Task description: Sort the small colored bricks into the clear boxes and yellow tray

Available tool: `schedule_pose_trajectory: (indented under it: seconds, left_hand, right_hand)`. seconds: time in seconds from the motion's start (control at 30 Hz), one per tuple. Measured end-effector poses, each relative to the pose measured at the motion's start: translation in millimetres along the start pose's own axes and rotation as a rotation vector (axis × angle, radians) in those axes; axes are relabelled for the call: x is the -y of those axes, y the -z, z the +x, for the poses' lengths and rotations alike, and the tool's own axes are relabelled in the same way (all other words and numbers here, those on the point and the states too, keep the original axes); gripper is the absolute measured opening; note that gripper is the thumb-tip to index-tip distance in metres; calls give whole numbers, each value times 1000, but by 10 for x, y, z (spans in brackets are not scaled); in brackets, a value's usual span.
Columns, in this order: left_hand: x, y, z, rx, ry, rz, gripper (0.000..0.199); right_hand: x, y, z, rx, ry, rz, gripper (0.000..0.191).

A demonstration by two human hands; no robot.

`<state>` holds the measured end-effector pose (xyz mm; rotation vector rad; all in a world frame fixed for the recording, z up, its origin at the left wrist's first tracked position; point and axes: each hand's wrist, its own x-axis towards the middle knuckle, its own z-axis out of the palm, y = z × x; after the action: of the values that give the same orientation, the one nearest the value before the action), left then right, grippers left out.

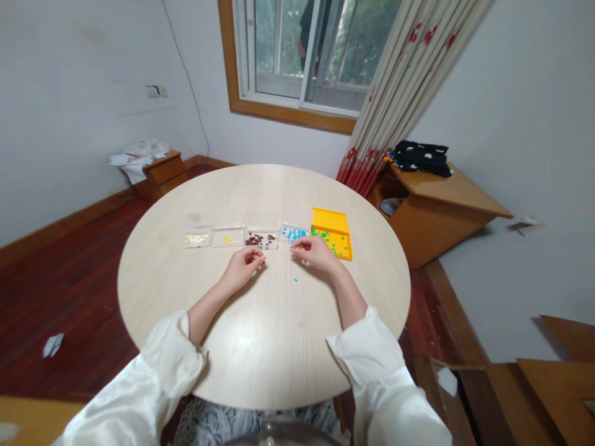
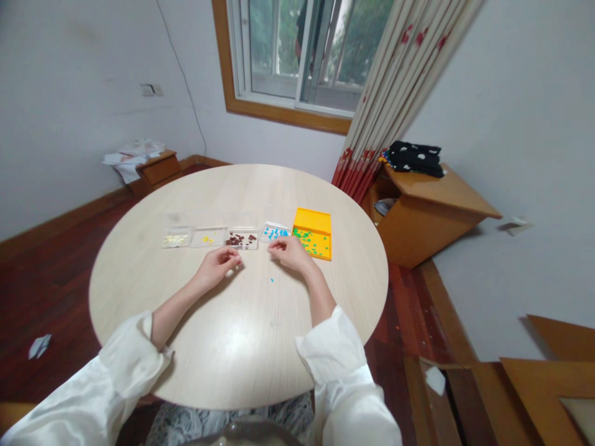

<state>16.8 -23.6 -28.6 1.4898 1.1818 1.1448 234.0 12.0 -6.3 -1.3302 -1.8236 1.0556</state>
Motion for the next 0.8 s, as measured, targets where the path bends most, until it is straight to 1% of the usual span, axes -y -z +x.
schedule_pose_trajectory:
  seconds: [0.07, 0.1, 0.13, 0.2, 0.33, 0.6, 0.8]
  left_hand:
    - [26, 8, 9, -13, -4, -5, 19]
    - [36, 12, 12, -18, -3, -9, 20]
    - [43, 15, 15, -22, -1, -12, 20]
    - [48, 19, 18, -26, 3, -13, 20]
    - [49, 23, 18, -24, 1, -5, 20]
    - [97, 31, 30, -26, 0, 15, 21]
    - [100, 37, 28, -26, 12, 14, 21]
  right_hand:
    - [14, 38, -61, 322, -35, -19, 18]
    - [19, 56, -84, 436, -48, -37, 21]
    - [23, 72, -100, 511, -58, -60, 24]
    - [34, 96, -113, 579, -68, -103, 27]
    - [72, 115, -111, 620, -95, -140, 25]
    - [124, 104, -129, 591, -105, -239, 12]
    - [104, 98, -124, 574, -66, -229, 10]
